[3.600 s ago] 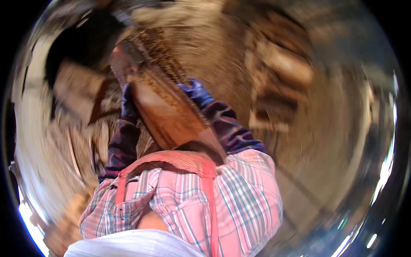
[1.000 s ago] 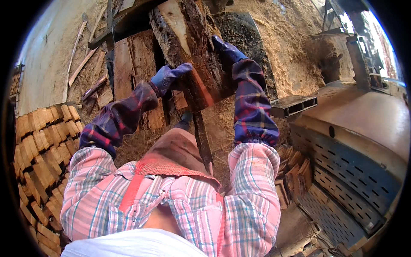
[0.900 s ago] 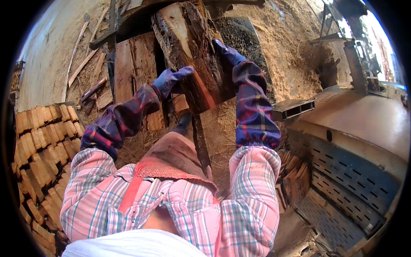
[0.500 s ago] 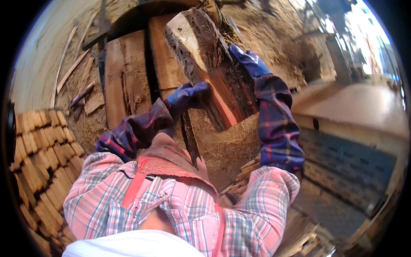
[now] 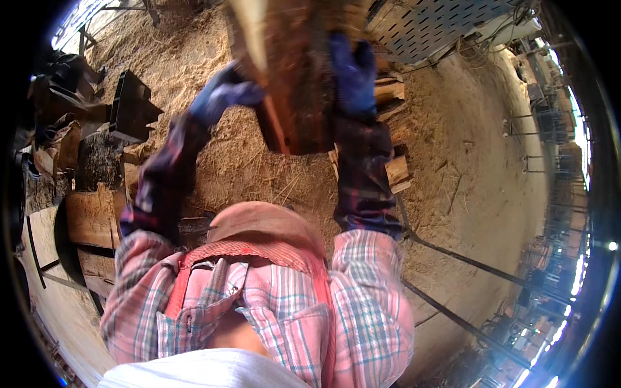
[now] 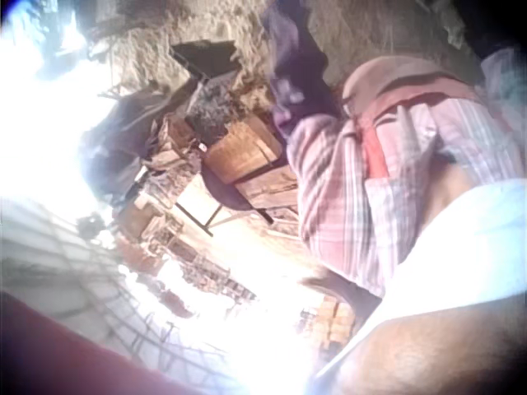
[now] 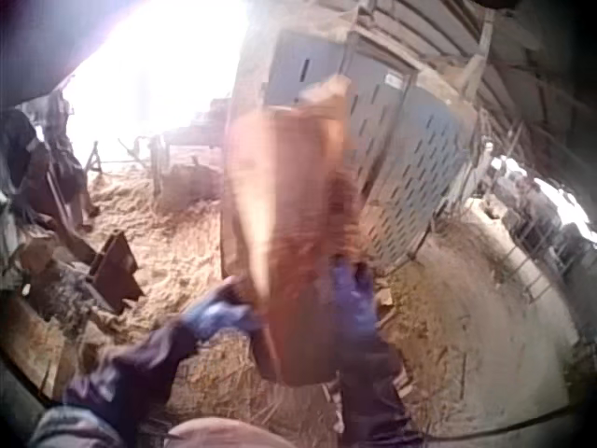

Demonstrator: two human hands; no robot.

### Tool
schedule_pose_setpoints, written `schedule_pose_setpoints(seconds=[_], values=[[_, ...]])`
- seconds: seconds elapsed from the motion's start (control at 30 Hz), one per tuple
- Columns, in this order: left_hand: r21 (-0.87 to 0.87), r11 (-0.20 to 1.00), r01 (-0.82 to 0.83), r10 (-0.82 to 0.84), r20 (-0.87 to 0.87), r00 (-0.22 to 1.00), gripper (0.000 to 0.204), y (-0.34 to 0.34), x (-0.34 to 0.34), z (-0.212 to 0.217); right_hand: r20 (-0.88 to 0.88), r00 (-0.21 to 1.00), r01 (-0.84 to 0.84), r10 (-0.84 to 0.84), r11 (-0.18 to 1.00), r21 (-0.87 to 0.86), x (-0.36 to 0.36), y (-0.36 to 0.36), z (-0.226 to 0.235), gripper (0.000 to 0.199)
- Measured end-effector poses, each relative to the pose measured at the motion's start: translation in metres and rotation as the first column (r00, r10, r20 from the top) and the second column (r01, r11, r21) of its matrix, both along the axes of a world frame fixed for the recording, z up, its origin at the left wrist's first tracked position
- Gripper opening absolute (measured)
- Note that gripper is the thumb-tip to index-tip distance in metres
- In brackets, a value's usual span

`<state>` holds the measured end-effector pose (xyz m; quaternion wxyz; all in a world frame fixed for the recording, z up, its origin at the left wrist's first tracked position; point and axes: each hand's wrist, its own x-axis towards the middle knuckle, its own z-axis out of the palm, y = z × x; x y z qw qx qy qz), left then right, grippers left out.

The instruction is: The person operates a mechanical log splitter, placing large logs onto the machine's platform and pushing them through the blade to split them into smaller pieces. The worker then picks up the split wood and stacks it neatly in a pile nearby.

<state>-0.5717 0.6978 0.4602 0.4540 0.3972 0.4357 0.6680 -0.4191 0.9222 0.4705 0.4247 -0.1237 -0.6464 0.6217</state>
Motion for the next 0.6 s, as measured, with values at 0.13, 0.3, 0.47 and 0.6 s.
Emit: schedule_pose_setpoints(seconds=[0.13, 0.3, 0.47, 0.6], values=[[-0.098, 0.977, -0.191, 0.145, -0.353, 0.924, 0.029, 0.122, 0.002, 0.007, 0.110, 0.918, 0.395, -0.380, 0.859, -0.326, 0.039, 0.113, -0.069, 0.042], [-0.221, 0.966, -0.133, 0.034, -0.401, 0.916, 0.036, -0.037, 0.087, -0.077, -0.128, 0.970, -0.220, 0.206, 0.529, -0.820, 0.072, 0.033, -0.246, 0.048], [-0.460, 0.292, -0.839, 0.768, -0.410, 0.492, 0.027, -0.303, 0.064, -0.096, 0.144, 0.507, 0.040, 0.850, 0.144, -0.989, 0.019, -0.262, -0.306, 0.038], [-0.101, -0.447, -0.889, 0.804, -0.481, -0.350, 0.034, -0.441, 0.047, -0.095, 0.231, 0.281, -0.238, 0.931, 0.301, -0.923, -0.127, -0.415, -0.262, 0.037]])
